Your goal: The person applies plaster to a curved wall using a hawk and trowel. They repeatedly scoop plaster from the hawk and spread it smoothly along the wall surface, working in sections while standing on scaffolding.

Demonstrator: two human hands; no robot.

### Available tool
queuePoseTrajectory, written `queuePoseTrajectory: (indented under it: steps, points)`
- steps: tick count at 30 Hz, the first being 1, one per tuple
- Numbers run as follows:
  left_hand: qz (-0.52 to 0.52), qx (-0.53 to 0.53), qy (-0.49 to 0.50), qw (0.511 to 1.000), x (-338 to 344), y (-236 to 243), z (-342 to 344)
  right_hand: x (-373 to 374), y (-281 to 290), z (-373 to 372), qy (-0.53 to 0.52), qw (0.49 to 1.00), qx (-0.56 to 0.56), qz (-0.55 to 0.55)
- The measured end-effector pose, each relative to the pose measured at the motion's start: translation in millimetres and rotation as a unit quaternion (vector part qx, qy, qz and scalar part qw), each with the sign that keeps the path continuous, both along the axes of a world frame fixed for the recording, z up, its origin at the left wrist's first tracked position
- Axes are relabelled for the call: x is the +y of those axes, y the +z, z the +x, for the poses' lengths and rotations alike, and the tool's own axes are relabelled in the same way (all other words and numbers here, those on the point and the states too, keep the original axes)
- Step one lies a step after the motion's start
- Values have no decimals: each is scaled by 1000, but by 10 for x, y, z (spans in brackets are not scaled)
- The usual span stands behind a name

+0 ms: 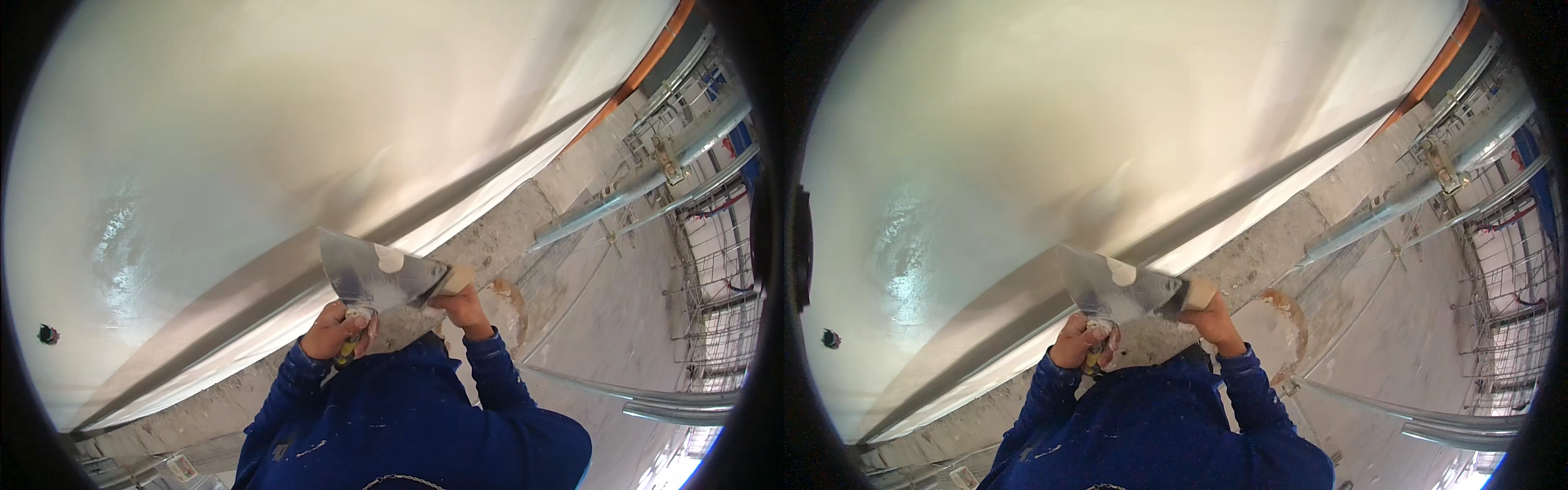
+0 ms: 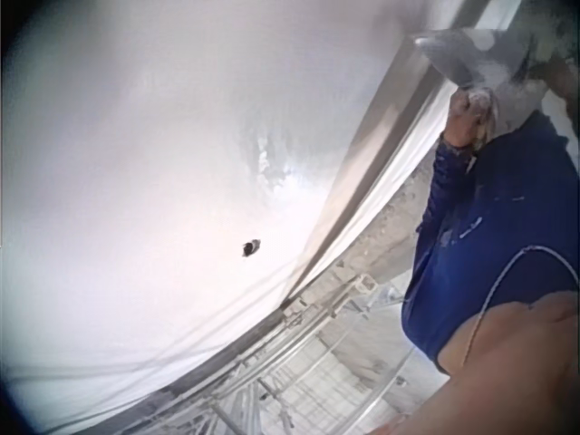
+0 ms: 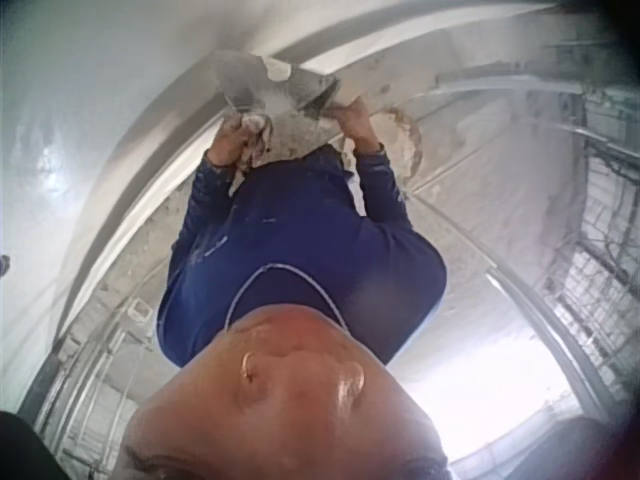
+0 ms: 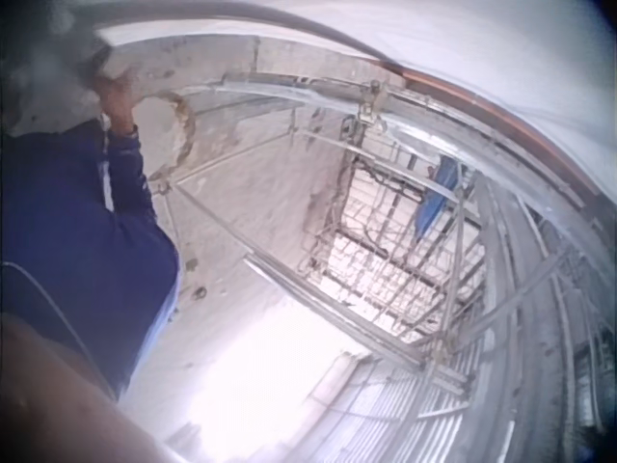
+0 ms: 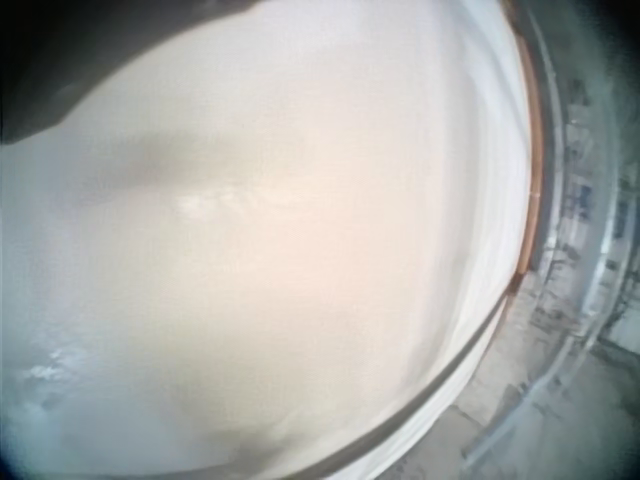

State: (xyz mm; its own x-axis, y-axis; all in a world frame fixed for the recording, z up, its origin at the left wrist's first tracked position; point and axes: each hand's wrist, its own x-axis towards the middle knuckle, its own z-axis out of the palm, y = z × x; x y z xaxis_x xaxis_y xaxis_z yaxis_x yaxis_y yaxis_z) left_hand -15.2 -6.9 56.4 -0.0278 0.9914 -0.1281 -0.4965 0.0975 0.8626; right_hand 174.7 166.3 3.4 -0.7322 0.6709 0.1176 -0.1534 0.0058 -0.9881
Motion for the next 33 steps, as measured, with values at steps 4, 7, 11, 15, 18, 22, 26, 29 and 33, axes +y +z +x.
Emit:
queuePoseTrajectory:
  steps: [4, 7, 11, 15, 18, 22, 26, 29, 33]
  points:
    - [46, 420, 98, 901, 203, 159, -150, 27, 7, 63, -92, 892, 83, -436]
    - [161, 630, 162, 743, 476, 179, -259, 52, -84, 23, -76, 856, 50, -508]
    - [103, 770, 109, 620, 607, 128, -94, -62, 57, -140, -64, 828, 65, -554]
    - [73, 754, 106, 644, 486, -58, -94, 79, 80, 41, -122, 857, 104, -489]
    - [-12, 730, 80, 679, 283, -272, -70, 600, 2, 267, -224, 862, 188, -414]
    - [-53, 688, 98, 717, 100, -435, 41, 1815, -96, 425, -434, 869, 173, -165]
    - [-29, 649, 113, 752, 158, -444, 155, 3093, -430, 574, -510, 859, 2, 44]
    - [-55, 587, 112, 800, 219, -457, 217, 3590, -333, 462, -538, 831, -35, 139]
    - [-68, 549, 86, 828, 334, -414, 289, 4087, -273, 366, -571, 801, -38, 176]
